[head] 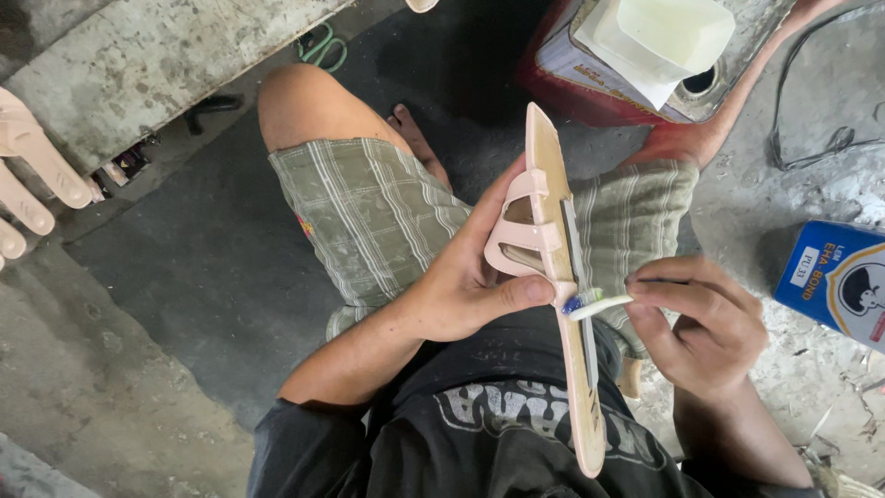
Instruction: The person sits on the floor and uses a toothbrush to apply a white substance to the straps of beige slippers. They handle each slipper one at a time, applying the substance to the straps and then placing the slipper on a nearby shelf.
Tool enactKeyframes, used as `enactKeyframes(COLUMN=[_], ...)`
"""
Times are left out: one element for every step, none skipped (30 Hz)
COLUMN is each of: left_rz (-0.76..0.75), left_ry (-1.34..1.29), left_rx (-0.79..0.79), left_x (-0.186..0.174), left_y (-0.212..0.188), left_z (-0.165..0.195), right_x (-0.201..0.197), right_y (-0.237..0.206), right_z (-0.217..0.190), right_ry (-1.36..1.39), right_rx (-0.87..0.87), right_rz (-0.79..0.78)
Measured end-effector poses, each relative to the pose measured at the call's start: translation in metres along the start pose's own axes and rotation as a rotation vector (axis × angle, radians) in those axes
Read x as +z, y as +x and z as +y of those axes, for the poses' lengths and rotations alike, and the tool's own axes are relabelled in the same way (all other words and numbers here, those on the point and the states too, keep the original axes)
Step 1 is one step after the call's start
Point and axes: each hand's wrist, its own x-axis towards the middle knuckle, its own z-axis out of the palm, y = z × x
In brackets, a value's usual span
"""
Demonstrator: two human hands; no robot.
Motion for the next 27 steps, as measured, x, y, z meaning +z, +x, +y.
enactKeyframes(left_rz=[0.0, -0.001, -0.001, 0.01, 0.022, 0.049, 0.079, 0.088, 0.099, 0.11, 0.11, 0.108, 0.104, 0.108, 0.113, 0.12, 0.119, 0.119, 0.117, 0.118, 0.12, 0.122, 0.12, 0.117, 0.114, 0.115, 0.118], left_ry=[0.017, 0.034, 0.042, 0.038, 0.033, 0.012, -0.007, -0.008, -0.01, -0.014, 0.006, 0.027, 0.045, 0.03, 0.017, 0.004, 0.006, 0.008, 0.011, 0.028, 0.044, 0.061, 0.058, 0.055, 0.052, 0.056, 0.06], left_rx=[0.003, 0.006, 0.01, 0.014, 0.017, 0.018, 0.02, 0.018, 0.013, 0.004, 0.007, 0.009, 0.01, 0.003, -0.002, -0.005, -0.003, -0.001, -0.001, 0.0, 0.002, 0.005, 0.002, -0.002, -0.003, -0.003, -0.004], left_x=[0.0, 0.001, 0.001, 0.002, 0.002, 0.003, 0.003, 0.003, 0.002, 0.003, 0.003, 0.004, 0.005, 0.006, 0.006, 0.006, 0.006, 0.006, 0.006, 0.005, 0.005, 0.006, 0.006, 0.006, 0.006, 0.006, 0.006], left_y=[-0.001, -0.001, -0.001, -0.001, -0.001, -0.001, 0.0, 0.0, 0.0, 0.0, 0.0, 0.0, 0.0, 0.001, 0.001, 0.001, 0.001, 0.002, 0.002, 0.002, 0.002, 0.002, 0.002, 0.002, 0.002, 0.002, 0.002], left_z=[0.0, 0.0, 0.0, 0.001, 0.002, 0.003, 0.005, 0.006, 0.008, 0.009, 0.01, 0.01, 0.01, 0.01, 0.01, 0.01, 0.01, 0.01, 0.01, 0.011, 0.011, 0.011, 0.012, 0.013, 0.013, 0.014, 0.014], right_x=[-0.001, -0.001, -0.002, -0.003, -0.004, -0.005, -0.007, -0.009, -0.012, -0.014, -0.015, -0.015, -0.014, -0.013, -0.013, -0.014, -0.014, -0.015, -0.015, -0.016, -0.016, -0.016, -0.016, -0.016, -0.016, -0.015, -0.015], right_y=[-0.001, -0.002, -0.003, -0.004, -0.004, -0.004, -0.004, -0.003, -0.003, -0.003, -0.003, -0.003, -0.003, -0.003, -0.004, -0.006, -0.007, -0.007, -0.007, -0.007, -0.006, -0.005, -0.004, -0.004, -0.004, -0.004, -0.004], right_z=[0.0, 0.0, 0.0, 0.0, 0.0, -0.001, -0.001, -0.002, -0.003, -0.004, -0.005, -0.005, -0.005, -0.006, -0.007, -0.01, -0.012, -0.012, -0.013, -0.013, -0.014, -0.014, -0.013, -0.013, -0.013, -0.012, -0.01], right_ry=[0.01, 0.019, -0.005, -0.03, -0.054, -0.058, -0.061, -0.062, -0.086, -0.11, -0.136, -0.154, -0.173, -0.193, -0.218, -0.241, -0.263, -0.251, -0.239, -0.229, -0.247, -0.264, -0.28, -0.279, -0.278, -0.275, -0.261], right_rx=[0.007, 0.019, 0.019, 0.015, 0.009, 0.002, -0.008, -0.02, -0.029, -0.034, -0.039, -0.023, -0.003, 0.015, 0.023, 0.029, 0.035, 0.037, 0.04, 0.044, 0.024, 0.003, -0.015, -0.005, 0.004, 0.01, -0.003], right_rz=[0.01, 0.02, 0.01, 0.001, -0.01, -0.014, -0.019, -0.026, -0.045, -0.063, -0.077, -0.074, -0.07, -0.065, -0.059, -0.056, -0.054, -0.052, -0.049, -0.043, -0.051, -0.058, -0.066, -0.06, -0.054, -0.051, -0.048])
